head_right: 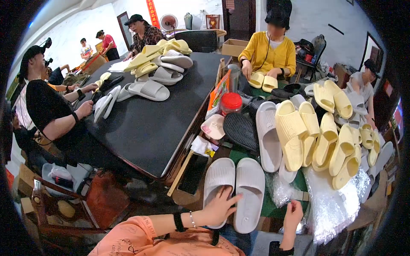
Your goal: Sorting and pairing slippers at a workstation.
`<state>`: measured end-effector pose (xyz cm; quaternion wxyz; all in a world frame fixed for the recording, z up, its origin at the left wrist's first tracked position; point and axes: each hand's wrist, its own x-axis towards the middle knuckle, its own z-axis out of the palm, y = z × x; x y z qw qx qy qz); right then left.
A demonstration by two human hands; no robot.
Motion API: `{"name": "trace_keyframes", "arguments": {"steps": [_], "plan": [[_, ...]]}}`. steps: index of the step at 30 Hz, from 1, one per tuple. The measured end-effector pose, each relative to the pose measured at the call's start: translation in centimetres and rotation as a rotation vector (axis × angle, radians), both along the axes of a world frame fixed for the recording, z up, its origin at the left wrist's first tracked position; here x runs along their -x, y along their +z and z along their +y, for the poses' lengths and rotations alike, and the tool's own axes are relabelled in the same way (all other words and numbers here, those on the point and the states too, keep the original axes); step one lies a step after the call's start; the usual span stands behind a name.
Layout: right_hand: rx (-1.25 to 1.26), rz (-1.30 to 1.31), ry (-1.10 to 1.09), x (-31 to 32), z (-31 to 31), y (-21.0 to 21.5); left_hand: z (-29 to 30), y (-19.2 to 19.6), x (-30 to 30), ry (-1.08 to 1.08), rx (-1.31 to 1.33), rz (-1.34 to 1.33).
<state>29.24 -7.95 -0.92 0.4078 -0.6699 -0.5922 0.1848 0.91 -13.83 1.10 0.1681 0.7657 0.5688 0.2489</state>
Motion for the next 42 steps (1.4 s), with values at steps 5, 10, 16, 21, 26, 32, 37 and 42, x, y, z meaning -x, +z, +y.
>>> {"name": "trace_keyframes", "arguments": {"steps": [5, 10, 16, 21, 26, 32, 37, 42], "plan": [[0.055, -0.114, 0.045, 1.4, 0.9, 0.0, 2.2, 0.3, 0.4, 0.063, 0.104, -0.119], [0.07, -0.009, -0.016, 0.7, 1.3, -1.3, 1.8, 0.0, 0.3, 0.034, 0.112, -0.041], [0.05, 0.001, -0.027, 0.3, 1.6, -2.3, 1.6, -0.8, 0.2, 0.018, 0.08, 0.006], [0.024, -0.034, -0.038, 0.0, 1.9, -2.9, 1.5, -1.3, 0.1, 0.023, 0.036, 0.024], [0.082, 0.168, -0.034, 0.3, 1.0, -1.8, 1.5, -1.7, 0.3, 0.028, 0.026, 0.023], [0.063, 0.255, -0.111, -1.0, -1.1, -1.0, 1.6, -1.6, 0.3, 0.015, 0.031, 0.013], [-0.098, 0.314, -0.197, -2.4, -3.2, 0.1, 1.6, -1.2, 0.3, 0.015, 0.041, 0.024], [-0.271, 0.588, -0.245, -2.8, -4.0, 1.9, 1.5, -1.7, 0.4, 0.016, 0.021, 0.021]]}}
